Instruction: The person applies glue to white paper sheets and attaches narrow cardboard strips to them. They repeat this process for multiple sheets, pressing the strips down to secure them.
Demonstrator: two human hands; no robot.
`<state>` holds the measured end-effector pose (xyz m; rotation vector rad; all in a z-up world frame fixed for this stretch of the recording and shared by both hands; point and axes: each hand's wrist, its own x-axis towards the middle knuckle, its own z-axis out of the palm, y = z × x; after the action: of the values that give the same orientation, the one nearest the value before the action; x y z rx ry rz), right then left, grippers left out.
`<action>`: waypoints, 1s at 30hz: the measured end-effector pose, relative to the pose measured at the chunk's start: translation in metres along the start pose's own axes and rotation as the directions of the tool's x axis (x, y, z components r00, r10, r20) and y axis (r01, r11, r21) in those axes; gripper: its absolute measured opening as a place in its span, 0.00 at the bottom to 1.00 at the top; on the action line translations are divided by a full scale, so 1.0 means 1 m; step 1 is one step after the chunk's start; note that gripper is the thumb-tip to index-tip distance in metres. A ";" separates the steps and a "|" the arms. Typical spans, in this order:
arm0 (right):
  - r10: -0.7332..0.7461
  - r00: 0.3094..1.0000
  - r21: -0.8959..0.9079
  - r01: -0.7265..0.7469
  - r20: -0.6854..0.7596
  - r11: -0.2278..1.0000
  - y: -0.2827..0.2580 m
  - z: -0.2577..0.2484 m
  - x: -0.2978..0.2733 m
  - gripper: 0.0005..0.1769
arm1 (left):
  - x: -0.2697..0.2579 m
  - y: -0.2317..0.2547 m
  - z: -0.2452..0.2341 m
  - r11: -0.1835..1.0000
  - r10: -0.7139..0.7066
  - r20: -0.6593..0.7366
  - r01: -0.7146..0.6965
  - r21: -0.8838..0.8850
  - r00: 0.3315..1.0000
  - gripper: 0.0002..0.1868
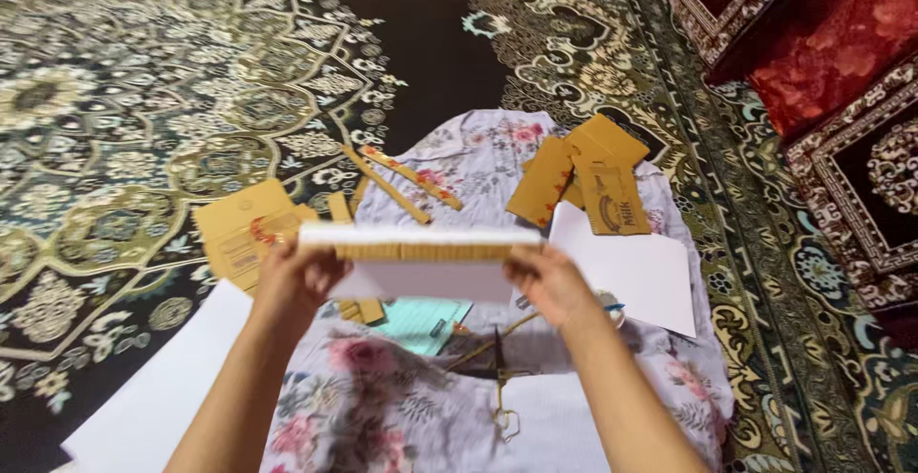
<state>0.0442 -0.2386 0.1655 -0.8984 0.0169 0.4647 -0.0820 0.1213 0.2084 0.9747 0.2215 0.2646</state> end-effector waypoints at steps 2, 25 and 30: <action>-0.137 0.991 0.018 0.137 -0.003 0.990 -0.030 -0.003 0.016 0.11 | 0.033 0.000 0.025 0.997 0.038 -0.053 -0.041 -0.058 0.998 0.10; 0.270 0.747 0.371 -0.033 -0.608 0.928 0.191 -0.126 0.070 0.16 | 0.087 -0.275 -0.040 0.934 -0.198 -0.641 0.341 0.106 0.742 0.10; 0.309 0.707 0.301 -0.141 -0.636 0.943 0.195 -0.117 0.044 0.14 | 0.094 -0.254 -0.033 0.930 -0.128 -0.648 0.319 0.185 0.750 0.14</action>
<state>0.0277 -0.2072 -0.0632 -0.7932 0.8581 0.3288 0.0272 0.0415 -0.0280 1.1079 1.0199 0.3350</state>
